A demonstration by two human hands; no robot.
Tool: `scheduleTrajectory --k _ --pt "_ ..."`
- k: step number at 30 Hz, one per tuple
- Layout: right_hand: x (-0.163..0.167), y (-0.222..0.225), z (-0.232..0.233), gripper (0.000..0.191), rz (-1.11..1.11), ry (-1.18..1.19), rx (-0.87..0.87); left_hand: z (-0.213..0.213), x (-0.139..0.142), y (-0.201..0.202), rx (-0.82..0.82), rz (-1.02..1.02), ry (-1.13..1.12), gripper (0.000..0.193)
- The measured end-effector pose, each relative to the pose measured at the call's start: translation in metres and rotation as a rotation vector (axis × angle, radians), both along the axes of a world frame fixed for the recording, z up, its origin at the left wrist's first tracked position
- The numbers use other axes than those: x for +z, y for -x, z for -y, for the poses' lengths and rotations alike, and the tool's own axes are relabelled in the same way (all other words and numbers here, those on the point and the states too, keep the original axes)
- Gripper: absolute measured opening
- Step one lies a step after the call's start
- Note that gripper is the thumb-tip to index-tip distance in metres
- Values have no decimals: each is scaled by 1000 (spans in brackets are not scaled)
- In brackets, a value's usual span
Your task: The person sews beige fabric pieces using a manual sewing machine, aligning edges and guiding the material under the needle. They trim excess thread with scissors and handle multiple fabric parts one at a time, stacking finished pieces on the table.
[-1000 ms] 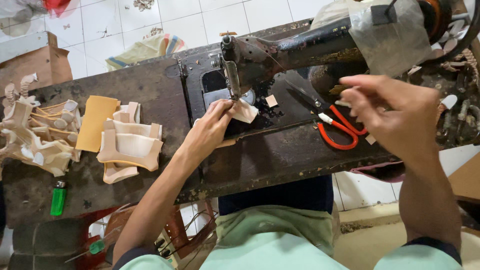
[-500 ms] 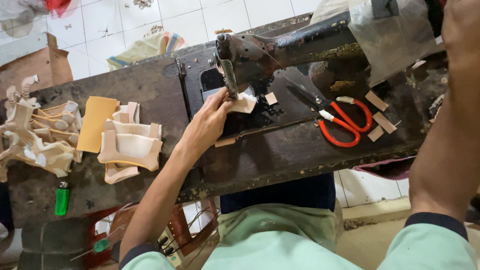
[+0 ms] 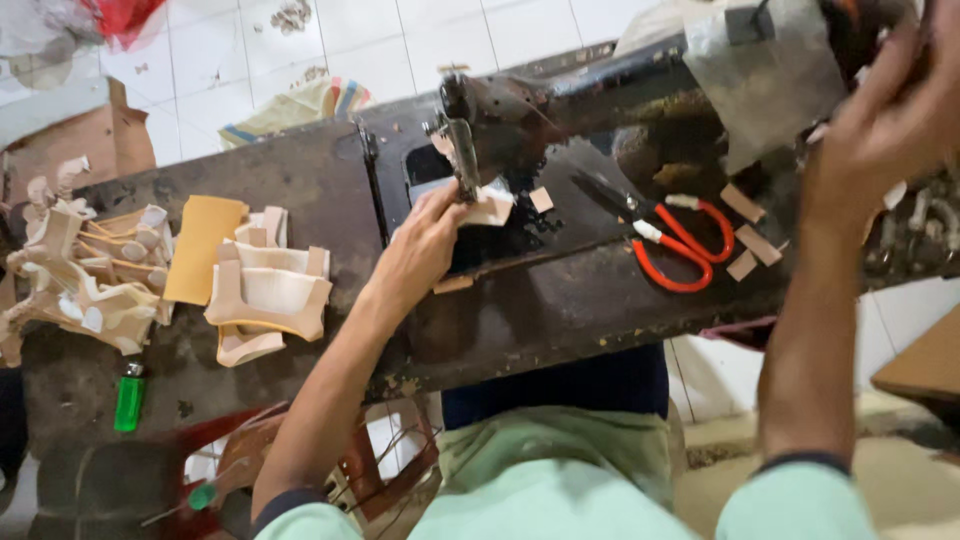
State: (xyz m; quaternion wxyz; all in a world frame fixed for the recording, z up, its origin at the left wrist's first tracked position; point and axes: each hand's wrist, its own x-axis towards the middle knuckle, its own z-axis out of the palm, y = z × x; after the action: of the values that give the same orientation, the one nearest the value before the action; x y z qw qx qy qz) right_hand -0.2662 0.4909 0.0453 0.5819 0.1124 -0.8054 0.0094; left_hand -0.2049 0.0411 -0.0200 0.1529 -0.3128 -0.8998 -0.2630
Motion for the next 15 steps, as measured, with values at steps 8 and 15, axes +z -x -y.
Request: scheduleTrajectory --k 8,15 --pt "-14 -91 133 7 494 365 643 -6 4 -2 34 -39 -134 24" --pt "-35 38 225 52 1059 709 1287 -9 21 -20 229 -39 -33 16"
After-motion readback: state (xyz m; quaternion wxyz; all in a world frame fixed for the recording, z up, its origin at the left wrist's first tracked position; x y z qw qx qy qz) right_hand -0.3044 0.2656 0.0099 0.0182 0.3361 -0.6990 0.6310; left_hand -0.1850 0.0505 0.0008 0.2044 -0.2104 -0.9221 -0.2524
